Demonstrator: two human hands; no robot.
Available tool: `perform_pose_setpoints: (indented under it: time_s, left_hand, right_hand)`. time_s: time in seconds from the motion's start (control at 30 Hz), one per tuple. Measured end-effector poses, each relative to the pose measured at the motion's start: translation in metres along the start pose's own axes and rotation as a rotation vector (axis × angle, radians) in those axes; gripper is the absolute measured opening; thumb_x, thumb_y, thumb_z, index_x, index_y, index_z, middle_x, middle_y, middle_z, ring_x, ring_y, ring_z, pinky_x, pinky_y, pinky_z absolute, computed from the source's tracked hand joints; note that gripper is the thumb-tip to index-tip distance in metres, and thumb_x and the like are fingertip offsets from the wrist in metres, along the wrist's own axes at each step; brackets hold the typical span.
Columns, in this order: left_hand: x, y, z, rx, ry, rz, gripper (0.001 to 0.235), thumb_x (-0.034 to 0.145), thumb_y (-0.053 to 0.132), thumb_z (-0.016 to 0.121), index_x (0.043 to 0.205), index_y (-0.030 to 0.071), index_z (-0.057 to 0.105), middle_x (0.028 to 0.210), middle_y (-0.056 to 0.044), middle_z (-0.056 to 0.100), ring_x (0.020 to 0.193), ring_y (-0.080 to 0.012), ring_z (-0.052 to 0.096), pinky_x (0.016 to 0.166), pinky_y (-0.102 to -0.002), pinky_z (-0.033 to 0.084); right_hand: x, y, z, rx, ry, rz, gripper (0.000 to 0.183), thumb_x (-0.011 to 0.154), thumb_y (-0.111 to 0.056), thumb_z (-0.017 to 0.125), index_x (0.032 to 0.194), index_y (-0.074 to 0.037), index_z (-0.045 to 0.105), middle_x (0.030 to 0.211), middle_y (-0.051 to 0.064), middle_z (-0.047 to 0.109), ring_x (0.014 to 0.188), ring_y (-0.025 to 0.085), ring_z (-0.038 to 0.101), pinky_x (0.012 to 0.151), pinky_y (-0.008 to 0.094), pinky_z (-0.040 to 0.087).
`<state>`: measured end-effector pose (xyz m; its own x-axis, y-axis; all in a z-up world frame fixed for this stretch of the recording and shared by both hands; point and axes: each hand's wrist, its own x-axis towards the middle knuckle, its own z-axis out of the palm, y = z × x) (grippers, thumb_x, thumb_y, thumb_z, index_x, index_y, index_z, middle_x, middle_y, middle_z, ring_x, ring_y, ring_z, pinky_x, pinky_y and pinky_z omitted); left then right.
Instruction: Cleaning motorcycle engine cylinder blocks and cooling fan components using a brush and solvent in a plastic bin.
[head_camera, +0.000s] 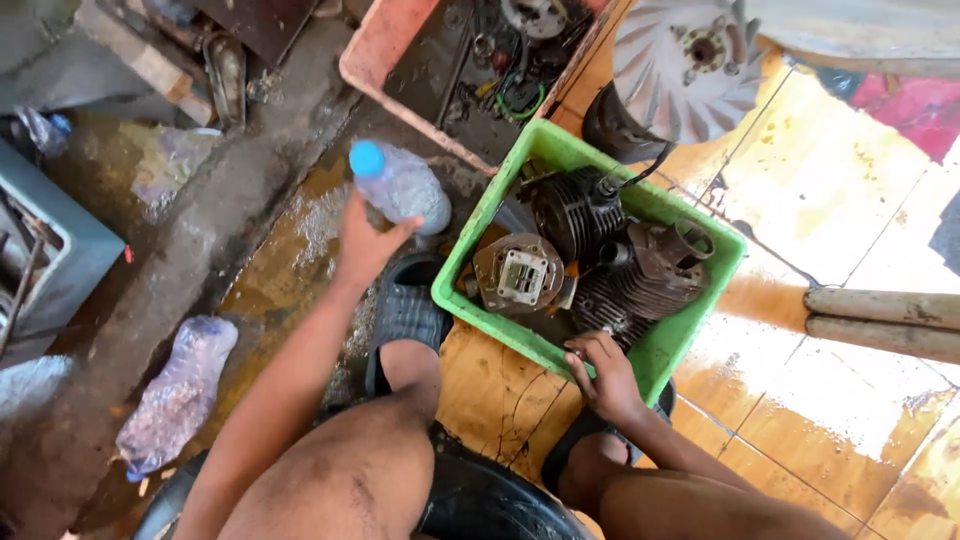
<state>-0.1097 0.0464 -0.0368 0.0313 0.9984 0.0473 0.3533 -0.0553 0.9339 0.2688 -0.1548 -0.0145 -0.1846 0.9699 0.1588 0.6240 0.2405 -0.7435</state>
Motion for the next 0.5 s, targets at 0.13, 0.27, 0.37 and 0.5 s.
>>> perform_pose_setpoints:
  time_s: [0.13, 0.27, 0.37, 0.5]
  left_hand:
    - [0.036, 0.042, 0.002, -0.08, -0.024, 0.063, 0.059, 0.081, 0.004, 0.081, 0.132, 0.001, 0.052, 0.118, -0.023, 0.062, 0.117, -0.0346, 0.06, 0.1, -0.055, 0.046]
    - [0.046, 0.071, -0.012, -0.002, -0.147, -0.106, 0.066, 0.089, 0.001, 0.078, 0.145, 0.0, 0.043, 0.121, -0.023, 0.062, 0.099, -0.0322, 0.064, 0.083, -0.043, 0.056]
    - [0.049, 0.113, -0.035, 0.027, -0.261, -0.128, 0.061, 0.09, 0.004, 0.076, 0.143, 0.001, 0.045, 0.113, -0.019, 0.062, 0.085, -0.0267, 0.061, 0.07, -0.035, 0.052]
    - [0.076, 0.16, -0.061, 0.321, -0.633, -0.056, 0.06, 0.09, 0.023, 0.073, 0.137, -0.006, 0.049, 0.107, -0.028, 0.067, 0.097, -0.0455, 0.068, 0.085, -0.054, 0.054]
  right_hand:
    - [-0.006, 0.01, 0.006, -0.085, -0.046, -0.042, 0.016, 0.098, -0.025, 0.065, 0.105, -0.012, 0.072, 0.095, 0.007, 0.069, 0.086, 0.032, 0.071, 0.078, 0.042, 0.055]
    - [-0.007, 0.006, 0.004, -0.168, -0.1, -0.119, 0.019, 0.1, -0.03, 0.062, 0.103, -0.013, 0.069, 0.093, 0.006, 0.067, 0.084, 0.029, 0.07, 0.079, 0.041, 0.054]
    - [-0.005, 0.001, 0.002, -0.186, -0.105, -0.157, 0.021, 0.102, -0.032, 0.06, 0.105, -0.012, 0.067, 0.093, 0.008, 0.066, 0.084, 0.03, 0.07, 0.08, 0.042, 0.053]
    - [-0.009, 0.005, 0.007, -0.234, -0.118, -0.197, 0.024, 0.104, -0.035, 0.055, 0.106, -0.013, 0.065, 0.096, 0.008, 0.065, 0.087, 0.03, 0.07, 0.082, 0.041, 0.05]
